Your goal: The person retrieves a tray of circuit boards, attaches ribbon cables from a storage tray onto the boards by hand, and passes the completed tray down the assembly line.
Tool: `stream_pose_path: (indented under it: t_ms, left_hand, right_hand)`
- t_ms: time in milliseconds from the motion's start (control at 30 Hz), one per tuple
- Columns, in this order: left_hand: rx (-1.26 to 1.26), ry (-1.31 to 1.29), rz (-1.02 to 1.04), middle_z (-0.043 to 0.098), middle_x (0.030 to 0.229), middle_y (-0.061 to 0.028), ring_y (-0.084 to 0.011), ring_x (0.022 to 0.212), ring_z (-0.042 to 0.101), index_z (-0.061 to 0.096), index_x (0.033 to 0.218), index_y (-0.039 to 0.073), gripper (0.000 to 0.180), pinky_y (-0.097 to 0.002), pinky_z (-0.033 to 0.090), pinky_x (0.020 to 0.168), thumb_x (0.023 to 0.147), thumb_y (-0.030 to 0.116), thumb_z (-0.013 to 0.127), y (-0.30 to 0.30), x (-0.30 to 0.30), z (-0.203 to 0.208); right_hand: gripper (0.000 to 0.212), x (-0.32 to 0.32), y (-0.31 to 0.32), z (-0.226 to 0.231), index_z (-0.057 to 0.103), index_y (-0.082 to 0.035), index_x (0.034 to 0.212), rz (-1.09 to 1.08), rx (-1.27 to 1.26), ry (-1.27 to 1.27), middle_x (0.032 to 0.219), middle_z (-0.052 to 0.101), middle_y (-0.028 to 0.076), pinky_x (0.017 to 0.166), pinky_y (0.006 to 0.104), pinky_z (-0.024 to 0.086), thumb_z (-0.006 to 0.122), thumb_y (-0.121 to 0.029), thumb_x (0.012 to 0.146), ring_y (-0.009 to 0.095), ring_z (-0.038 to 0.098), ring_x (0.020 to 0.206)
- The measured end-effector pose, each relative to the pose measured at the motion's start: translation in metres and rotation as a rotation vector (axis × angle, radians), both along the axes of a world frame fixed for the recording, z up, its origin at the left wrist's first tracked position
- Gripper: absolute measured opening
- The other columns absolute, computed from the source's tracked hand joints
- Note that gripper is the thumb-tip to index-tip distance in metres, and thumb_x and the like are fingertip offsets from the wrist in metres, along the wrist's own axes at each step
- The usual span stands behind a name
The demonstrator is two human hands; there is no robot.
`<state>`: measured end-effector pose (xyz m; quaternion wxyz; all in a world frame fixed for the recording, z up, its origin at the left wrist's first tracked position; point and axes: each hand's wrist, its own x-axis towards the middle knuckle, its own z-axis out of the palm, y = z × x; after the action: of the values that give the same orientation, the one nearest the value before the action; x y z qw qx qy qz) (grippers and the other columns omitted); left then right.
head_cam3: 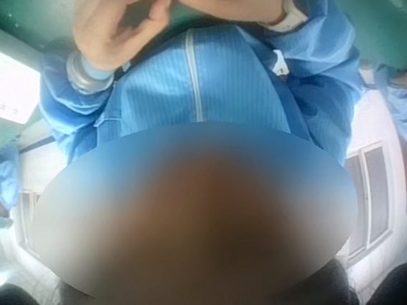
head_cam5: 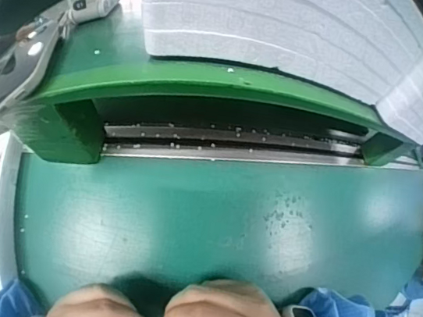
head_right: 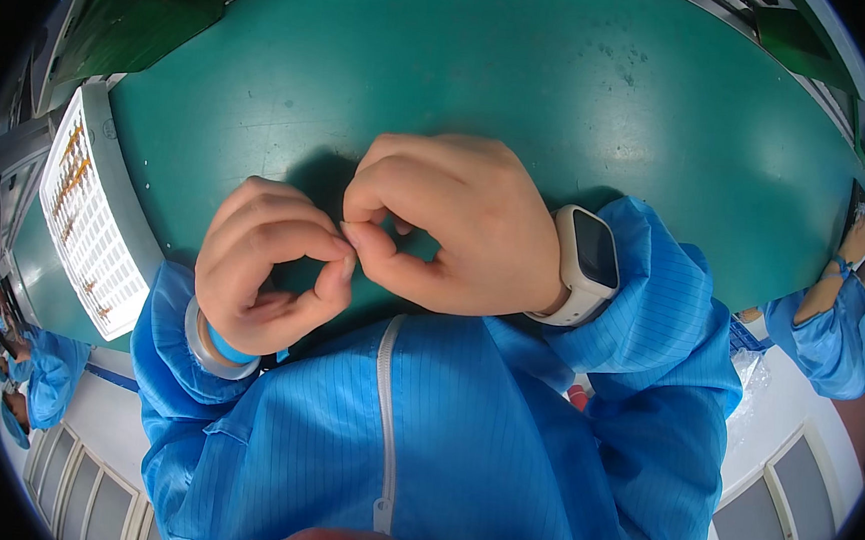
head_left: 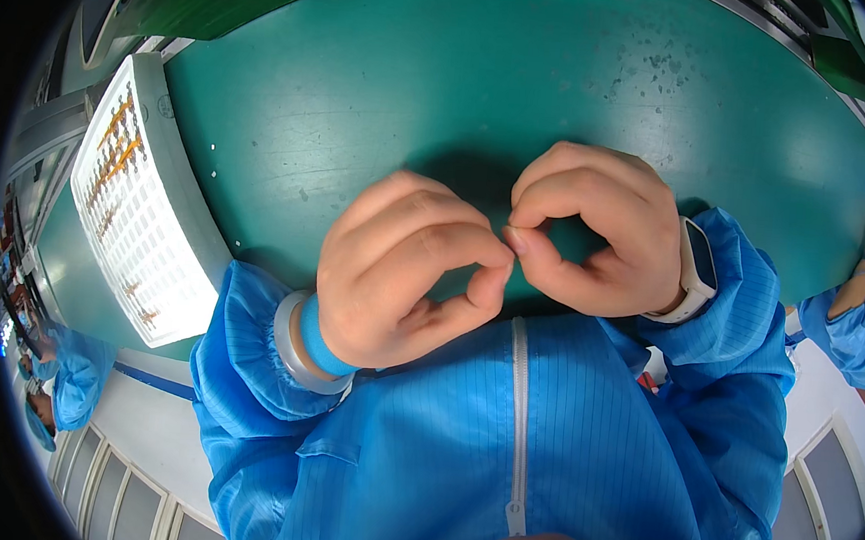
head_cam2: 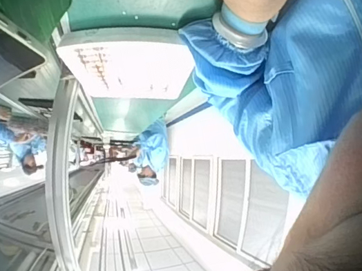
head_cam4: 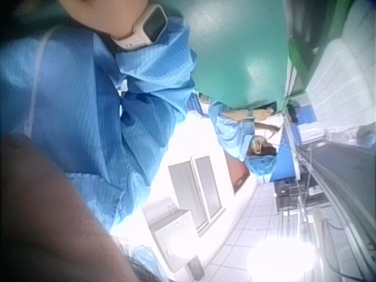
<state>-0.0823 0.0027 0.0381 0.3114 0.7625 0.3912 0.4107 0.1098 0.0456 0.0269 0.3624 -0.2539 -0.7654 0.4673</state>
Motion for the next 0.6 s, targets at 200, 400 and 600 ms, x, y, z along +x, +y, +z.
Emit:
stream_pose_path:
  t_ms: [200, 400, 600]
  left_hand:
    - [-0.005, 0.002, -0.002, 0.061, 0.078, -0.0082, -0.0236, 0.068, 0.056, 0.064, 0.083, 0.004, 0.025, -0.0304, 0.046, 0.057, 0.061, -0.004, 0.074, 0.0002, -0.0004, -0.0005]
    - [0.005, -0.008, -0.012, 0.062, 0.079, -0.0079, -0.0233, 0.068, 0.057, 0.065, 0.084, 0.004, 0.025, -0.0302, 0.046, 0.058, 0.062, -0.003, 0.074, 0.0008, -0.0010, -0.0006]
    - [0.006, -0.012, -0.026, 0.062, 0.080, -0.0082, -0.0232, 0.069, 0.057, 0.066, 0.085, 0.004, 0.024, -0.0304, 0.047, 0.059, 0.063, -0.002, 0.075, 0.0017, -0.0012, -0.0001]
  right_hand:
    - [0.012, 0.0007, 0.0006, 0.0001, 0.058, -0.006, 0.080, 0.010, -0.001, 0.002, 0.076, 0.059, 0.006, 0.051, 0.0272, 0.046, 0.067, -0.002, 0.073, 0.019, 0.059, 0.061]
    - [0.016, 0.0060, 0.0041, 0.0033, 0.059, -0.002, 0.090, 0.098, 0.008, -0.034, 0.084, 0.061, 0.011, 0.057, 0.0272, 0.049, 0.066, 0.002, 0.076, 0.020, 0.060, 0.067]
    - [0.015, 0.0061, 0.0042, 0.0025, 0.059, -0.001, 0.090, 0.093, 0.005, -0.030, 0.084, 0.061, 0.011, 0.058, 0.0272, 0.049, 0.066, 0.002, 0.077, 0.020, 0.060, 0.068]
